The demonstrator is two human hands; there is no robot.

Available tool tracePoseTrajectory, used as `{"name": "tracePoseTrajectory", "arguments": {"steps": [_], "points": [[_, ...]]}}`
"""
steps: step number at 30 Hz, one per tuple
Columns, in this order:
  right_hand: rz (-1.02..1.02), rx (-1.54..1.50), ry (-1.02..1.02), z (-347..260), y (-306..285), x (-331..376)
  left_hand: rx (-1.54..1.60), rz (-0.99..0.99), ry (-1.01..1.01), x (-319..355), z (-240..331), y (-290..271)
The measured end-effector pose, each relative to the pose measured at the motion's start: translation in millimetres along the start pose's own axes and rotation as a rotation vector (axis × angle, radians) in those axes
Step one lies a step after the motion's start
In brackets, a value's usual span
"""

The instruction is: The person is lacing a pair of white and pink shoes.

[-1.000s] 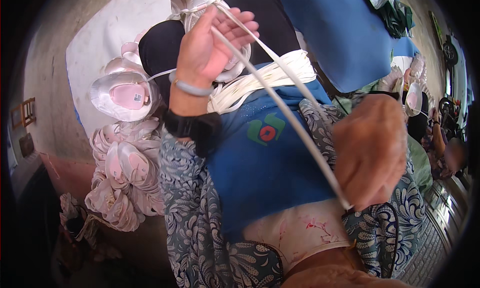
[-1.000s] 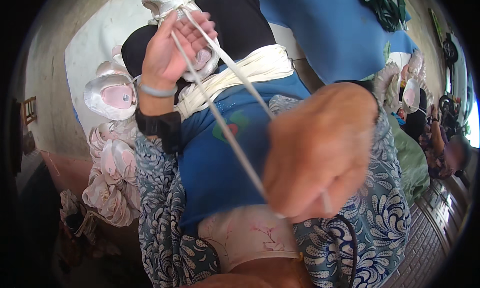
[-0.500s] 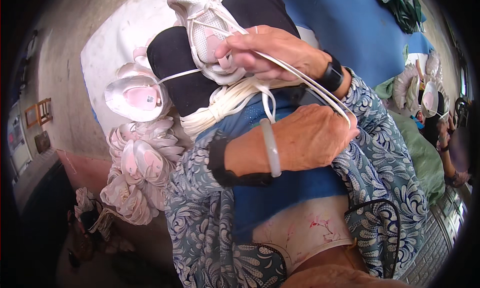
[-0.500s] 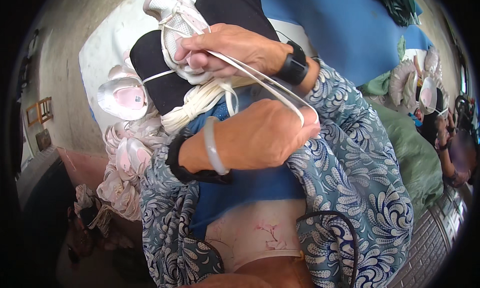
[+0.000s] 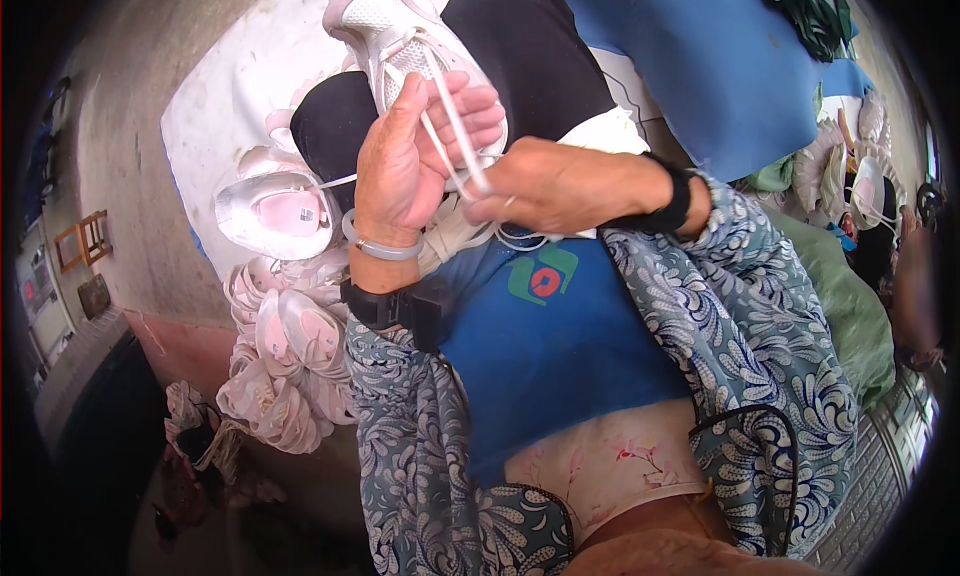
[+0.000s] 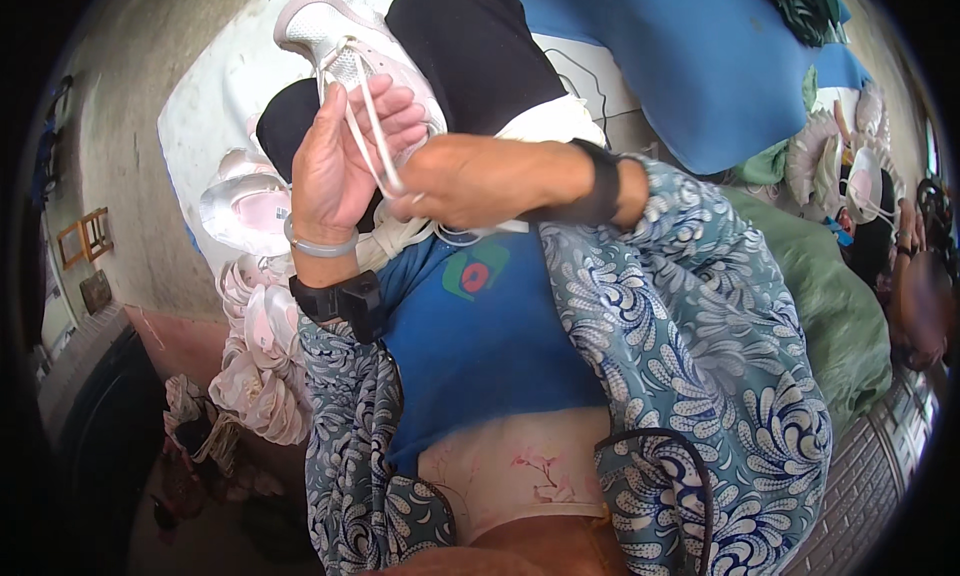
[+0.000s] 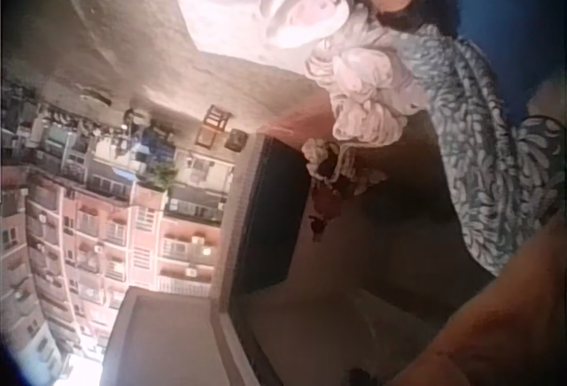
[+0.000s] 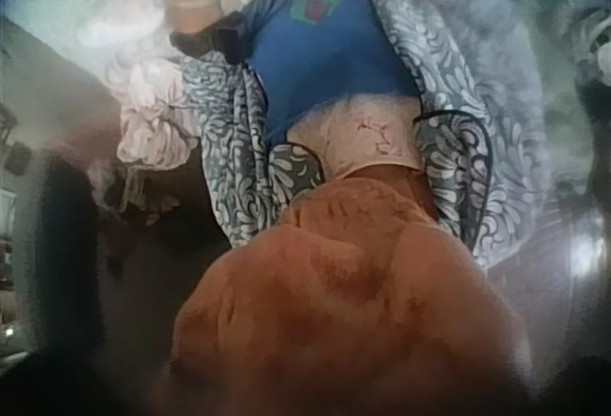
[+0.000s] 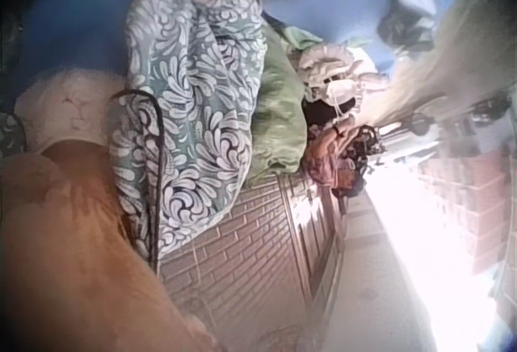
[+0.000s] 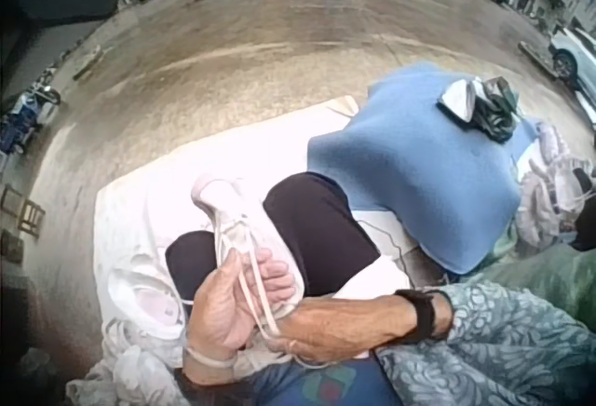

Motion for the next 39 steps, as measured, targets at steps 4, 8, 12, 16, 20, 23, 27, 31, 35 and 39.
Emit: {"name": "tracePoseTrajectory", "arguments": {"steps": [4,8,12,16,20,23,27,31,35,39], "points": [[-0.003,0.198,0.142,7.7,-10.2,-1.2,0.202,-0.135,0.037,-9.5,-6.6,-17.8],[0.531,0.465,0.066,16.1,-42.2,10.8,-0.398,0.257,0.095,5.0,-8.9,-9.7],[0.542,0.494,0.092,41.3,-47.9,-0.5,-0.491,0.311,0.181,2.9,-6.1,-6.3],[0.381,0.415,0.177,44.8,-62.4,-4.7,-0.394,0.329,0.159,-1.0,-3.3,-5.7],[0.436,0.247,0.127,27.6,-81.7,-4.5,-0.403,0.305,0.176,11.4,-10.4,-5.5],[0.676,0.484,-0.057,27.5,-99.1,-20.8,-0.372,0.279,0.152,13.6,-12.6,0.3],[0.672,0.477,-0.012,28.1,-104.0,-40.1,-0.416,0.271,0.146,15.7,-13.4,3.7],[0.654,0.436,0.006,25.7,-101.9,-43.4,-0.403,0.295,0.129,20.7,-12.2,6.4],[0.596,0.424,-0.020,34.4,-105.2,-49.0,-0.358,0.295,0.089,23.2,-11.1,8.1],[0.450,0.113,0.214,56.6,-113.1,-59.1,-0.286,0.266,0.092,26.8,-11.9,1.1]]}}
Point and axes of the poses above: each hand's wrist, its own x-axis away from the middle knuckle, its own y-axis out of the palm, z = x × y, the point moved 5 cm from there along -x, towards the middle knuckle, and after that the axes turned 5 degrees about -x, right-handed, at the moved point
